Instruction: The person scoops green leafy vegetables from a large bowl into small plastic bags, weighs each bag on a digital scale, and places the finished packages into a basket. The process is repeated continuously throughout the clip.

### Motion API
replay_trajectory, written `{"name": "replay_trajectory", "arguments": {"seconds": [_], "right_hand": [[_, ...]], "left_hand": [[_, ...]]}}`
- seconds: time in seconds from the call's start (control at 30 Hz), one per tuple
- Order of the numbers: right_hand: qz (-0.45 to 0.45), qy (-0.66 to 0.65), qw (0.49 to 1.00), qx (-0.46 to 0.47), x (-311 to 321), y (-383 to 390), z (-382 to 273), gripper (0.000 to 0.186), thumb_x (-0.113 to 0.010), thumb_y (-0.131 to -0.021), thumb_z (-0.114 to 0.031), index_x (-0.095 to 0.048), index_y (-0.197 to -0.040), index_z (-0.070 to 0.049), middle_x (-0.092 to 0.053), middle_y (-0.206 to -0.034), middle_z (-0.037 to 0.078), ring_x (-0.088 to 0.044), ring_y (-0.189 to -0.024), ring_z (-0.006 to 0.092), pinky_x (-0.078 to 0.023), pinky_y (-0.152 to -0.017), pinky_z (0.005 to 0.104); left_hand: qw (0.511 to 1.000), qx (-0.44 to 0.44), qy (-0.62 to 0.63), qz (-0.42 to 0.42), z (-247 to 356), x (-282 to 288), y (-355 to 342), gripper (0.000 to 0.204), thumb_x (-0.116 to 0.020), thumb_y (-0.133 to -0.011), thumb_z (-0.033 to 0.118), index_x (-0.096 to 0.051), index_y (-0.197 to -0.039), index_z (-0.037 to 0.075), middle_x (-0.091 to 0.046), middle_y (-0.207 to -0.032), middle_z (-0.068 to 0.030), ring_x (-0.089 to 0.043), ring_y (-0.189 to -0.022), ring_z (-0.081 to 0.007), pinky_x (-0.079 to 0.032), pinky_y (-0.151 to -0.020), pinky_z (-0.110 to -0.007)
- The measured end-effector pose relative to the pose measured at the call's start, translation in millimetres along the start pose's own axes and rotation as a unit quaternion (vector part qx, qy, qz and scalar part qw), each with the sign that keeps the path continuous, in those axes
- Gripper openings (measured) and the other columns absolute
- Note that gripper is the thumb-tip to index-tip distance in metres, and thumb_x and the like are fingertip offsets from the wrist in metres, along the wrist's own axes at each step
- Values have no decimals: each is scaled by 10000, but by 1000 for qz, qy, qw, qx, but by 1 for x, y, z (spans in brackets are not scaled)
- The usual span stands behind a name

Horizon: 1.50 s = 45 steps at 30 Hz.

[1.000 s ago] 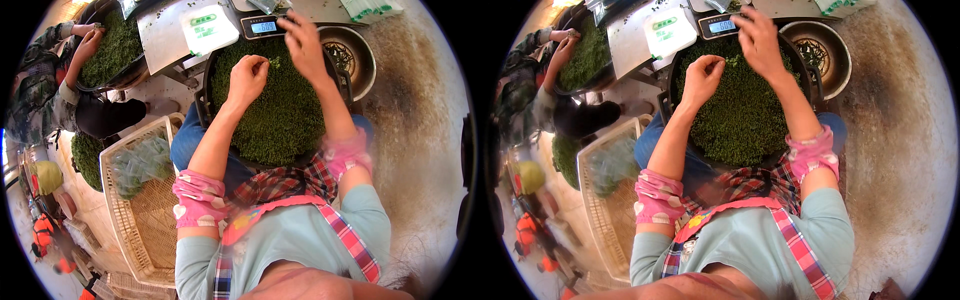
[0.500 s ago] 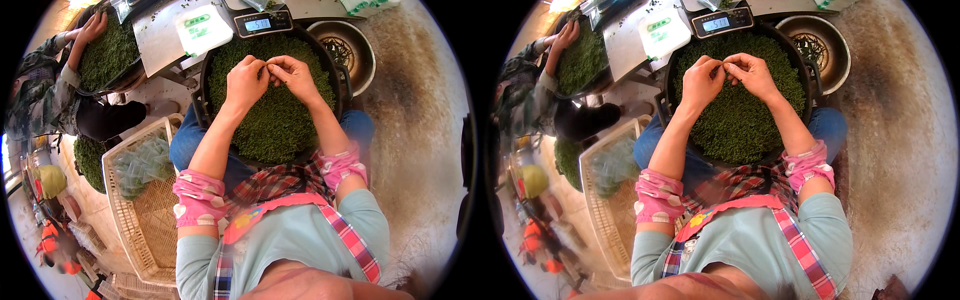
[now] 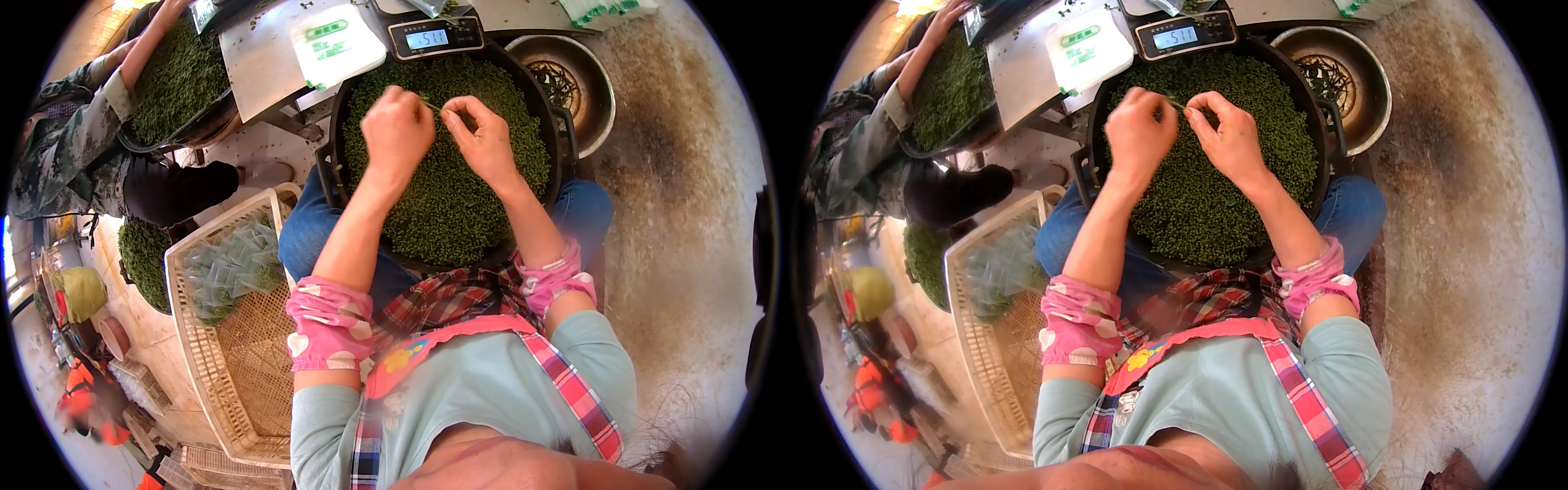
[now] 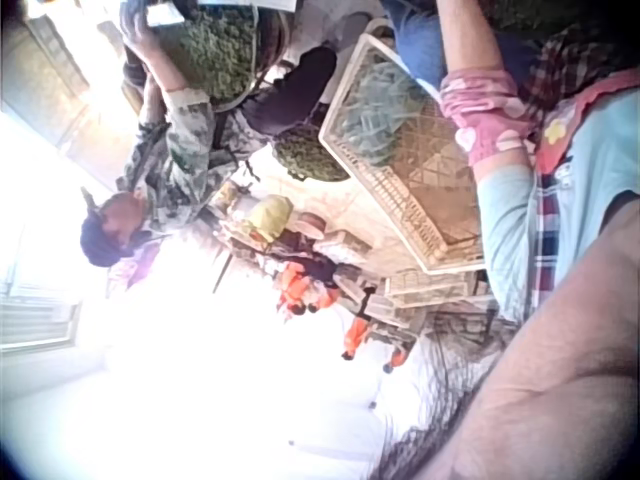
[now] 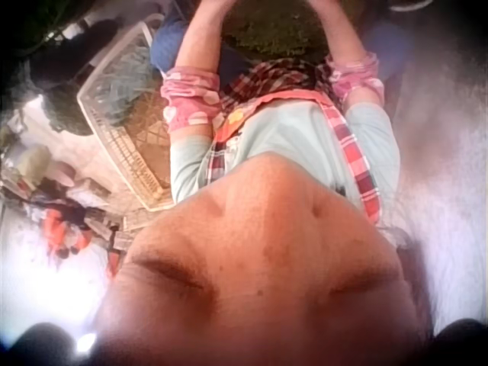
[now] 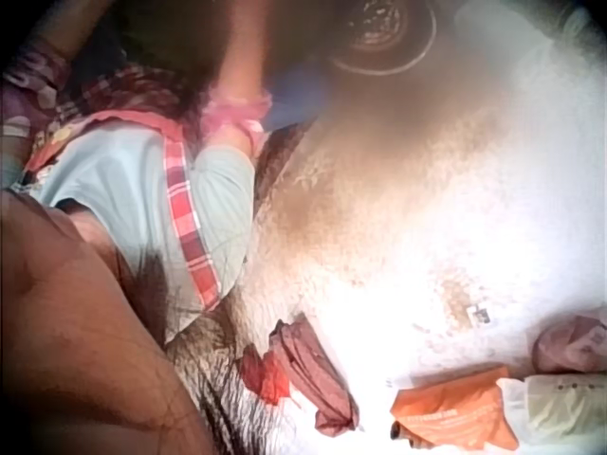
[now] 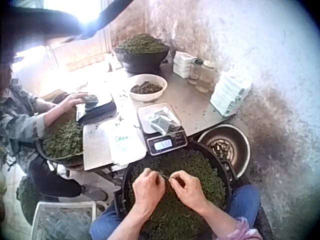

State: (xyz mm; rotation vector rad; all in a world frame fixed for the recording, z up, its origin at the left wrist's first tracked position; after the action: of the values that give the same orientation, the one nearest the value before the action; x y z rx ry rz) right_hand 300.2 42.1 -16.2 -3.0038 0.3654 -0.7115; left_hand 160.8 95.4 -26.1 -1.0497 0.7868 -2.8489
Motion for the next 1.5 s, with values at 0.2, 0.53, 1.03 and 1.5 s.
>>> {"name": "replay_trajectory", "arguments": {"seconds": [0.2, 0.53, 1.03, 1.5], "right_hand": [[48, 80, 989, 115, 25, -32, -2, 184, -696, -866, -202, -654, -939, -38, -678, -824, 72, -612, -660, 170, -470, -608, 305], [147, 162, 941, 258, 24, -106, -28, 249, -651, -895, -131, -665, -1132, -57, -680, -954, 98, -642, -796, 183, -516, -711, 315], [-84, -274, 944, -163, 1, -16, 35, 109, -681, -885, -66, -674, -975, -6, -664, -816, 31, -605, -696, 93, -505, -627, 228], [-119, 6, 986, -121, 12, 10, 76, 86, -606, -914, -67, -617, -976, -8, -638, -785, 27, -631, -649, 100, -492, -504, 250]], "left_hand": [[991, 88, 97, -14, -10, 3, -9, 120, -653, -827, 118, -708, -831, 11, -626, -750, -132, -644, -654, -308, -514, -613, -388], [966, 158, 197, -56, -14, -2, -12, 156, -653, -863, 134, -687, -879, -17, -620, -719, -117, -617, -630, -227, -487, -623, -333], [991, 50, 94, -78, -1, -7, 4, 106, -624, -842, 101, -656, -808, 5, -622, -797, -153, -637, -703, -340, -514, -626, -427], [989, 88, 64, -103, -7, -5, 3, 162, -633, -878, 181, -680, -835, 33, -645, -818, -139, -647, -720, -359, -516, -638, -445]]}}
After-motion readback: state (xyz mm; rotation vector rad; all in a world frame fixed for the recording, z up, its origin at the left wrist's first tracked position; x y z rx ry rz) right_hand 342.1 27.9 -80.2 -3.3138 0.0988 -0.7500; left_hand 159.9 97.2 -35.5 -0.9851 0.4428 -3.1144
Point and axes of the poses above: each hand's wrist, its own y-axis away from the middle knuckle, its own x-axis out of the back of the hand, z = x × y, the point moved 2 cm from there along -y, towards the middle knuckle
